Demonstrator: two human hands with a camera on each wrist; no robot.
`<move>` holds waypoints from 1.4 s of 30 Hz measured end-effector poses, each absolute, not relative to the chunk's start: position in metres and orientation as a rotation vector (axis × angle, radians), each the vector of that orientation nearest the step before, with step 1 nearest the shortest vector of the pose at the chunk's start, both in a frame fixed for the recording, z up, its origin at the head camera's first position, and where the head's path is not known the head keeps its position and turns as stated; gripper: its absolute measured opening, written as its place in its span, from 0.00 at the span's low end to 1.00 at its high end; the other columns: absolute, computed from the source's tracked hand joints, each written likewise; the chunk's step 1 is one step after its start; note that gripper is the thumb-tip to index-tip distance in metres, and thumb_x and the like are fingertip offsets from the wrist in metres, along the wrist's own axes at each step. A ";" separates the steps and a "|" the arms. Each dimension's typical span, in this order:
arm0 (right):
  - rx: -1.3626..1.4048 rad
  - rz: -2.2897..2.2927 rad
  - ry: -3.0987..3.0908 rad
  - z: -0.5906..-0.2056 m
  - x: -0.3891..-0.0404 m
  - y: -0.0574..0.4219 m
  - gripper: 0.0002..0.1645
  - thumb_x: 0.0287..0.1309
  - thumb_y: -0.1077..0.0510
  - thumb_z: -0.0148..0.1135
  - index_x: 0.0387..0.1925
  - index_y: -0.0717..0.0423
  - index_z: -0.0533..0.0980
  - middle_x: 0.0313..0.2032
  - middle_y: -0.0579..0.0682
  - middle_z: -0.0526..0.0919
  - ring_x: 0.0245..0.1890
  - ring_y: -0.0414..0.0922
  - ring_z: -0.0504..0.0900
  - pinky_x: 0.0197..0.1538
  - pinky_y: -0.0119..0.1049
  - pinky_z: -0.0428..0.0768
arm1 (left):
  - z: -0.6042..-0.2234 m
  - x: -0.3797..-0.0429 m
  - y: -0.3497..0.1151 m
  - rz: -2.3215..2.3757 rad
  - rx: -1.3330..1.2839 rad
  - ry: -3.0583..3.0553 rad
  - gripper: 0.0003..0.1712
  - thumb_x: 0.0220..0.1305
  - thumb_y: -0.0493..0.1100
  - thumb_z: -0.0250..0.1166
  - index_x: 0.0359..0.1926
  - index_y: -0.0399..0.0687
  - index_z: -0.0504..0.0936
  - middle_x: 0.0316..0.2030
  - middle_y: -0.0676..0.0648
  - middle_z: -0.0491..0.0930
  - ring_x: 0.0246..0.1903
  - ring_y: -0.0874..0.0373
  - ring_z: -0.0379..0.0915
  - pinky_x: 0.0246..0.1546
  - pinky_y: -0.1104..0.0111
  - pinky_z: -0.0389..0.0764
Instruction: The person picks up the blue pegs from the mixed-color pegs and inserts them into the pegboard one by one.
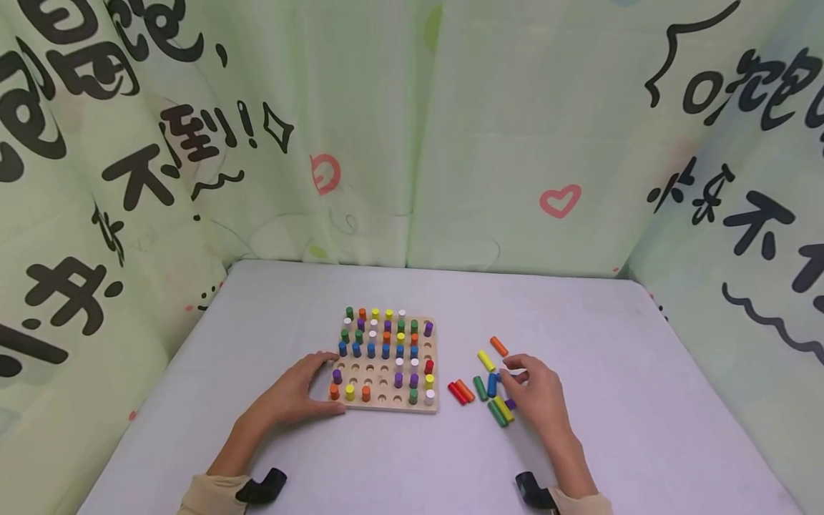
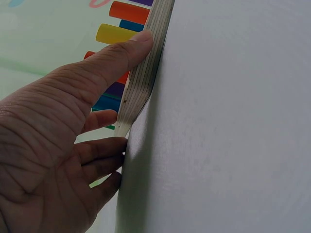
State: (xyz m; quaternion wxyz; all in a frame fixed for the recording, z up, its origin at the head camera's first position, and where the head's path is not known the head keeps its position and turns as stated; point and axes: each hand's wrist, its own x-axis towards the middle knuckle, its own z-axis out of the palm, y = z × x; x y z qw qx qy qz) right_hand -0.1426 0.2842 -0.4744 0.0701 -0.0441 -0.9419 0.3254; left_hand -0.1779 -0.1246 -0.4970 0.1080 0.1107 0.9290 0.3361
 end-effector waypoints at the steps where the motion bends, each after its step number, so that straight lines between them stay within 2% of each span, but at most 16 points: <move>1: -0.141 0.976 -2.839 -0.475 -0.142 0.286 0.17 0.64 0.60 0.68 0.52 0.63 0.80 0.48 0.63 0.85 0.39 0.51 0.81 0.31 0.24 0.79 | -0.497 -0.178 -0.125 0.986 0.325 2.734 0.56 0.44 0.66 0.81 0.72 0.52 0.70 0.73 0.40 0.66 0.74 0.41 0.59 0.71 0.42 0.66; 17: -0.208 0.985 -2.921 -0.482 -0.147 0.298 0.21 0.62 0.61 0.69 0.53 0.67 0.78 0.50 0.67 0.83 0.31 0.47 0.74 0.28 0.28 0.74 | -0.499 -0.177 -0.124 0.988 0.324 2.739 0.56 0.45 0.65 0.81 0.72 0.52 0.70 0.73 0.39 0.66 0.74 0.40 0.59 0.70 0.42 0.66; 25: -0.206 0.966 -2.966 -0.484 -0.147 0.294 0.21 0.61 0.61 0.70 0.53 0.67 0.79 0.47 0.64 0.85 0.33 0.48 0.74 0.29 0.29 0.74 | -0.498 -0.178 -0.124 0.980 0.324 2.742 0.56 0.44 0.66 0.81 0.72 0.52 0.70 0.73 0.39 0.66 0.74 0.40 0.59 0.71 0.42 0.66; 35: -0.202 0.958 -2.982 -0.483 -0.148 0.292 0.18 0.61 0.63 0.69 0.51 0.66 0.80 0.41 0.58 0.85 0.30 0.46 0.71 0.27 0.31 0.69 | -0.499 -0.178 -0.124 0.987 0.326 2.740 0.56 0.44 0.66 0.81 0.72 0.52 0.70 0.73 0.40 0.67 0.74 0.41 0.60 0.70 0.42 0.67; 42: -0.184 0.946 -2.961 -0.484 -0.148 0.290 0.17 0.62 0.62 0.68 0.51 0.65 0.80 0.40 0.57 0.84 0.31 0.46 0.73 0.27 0.30 0.71 | -0.498 -0.178 -0.125 0.983 0.315 2.737 0.56 0.44 0.65 0.81 0.72 0.53 0.70 0.73 0.40 0.66 0.74 0.41 0.58 0.71 0.42 0.65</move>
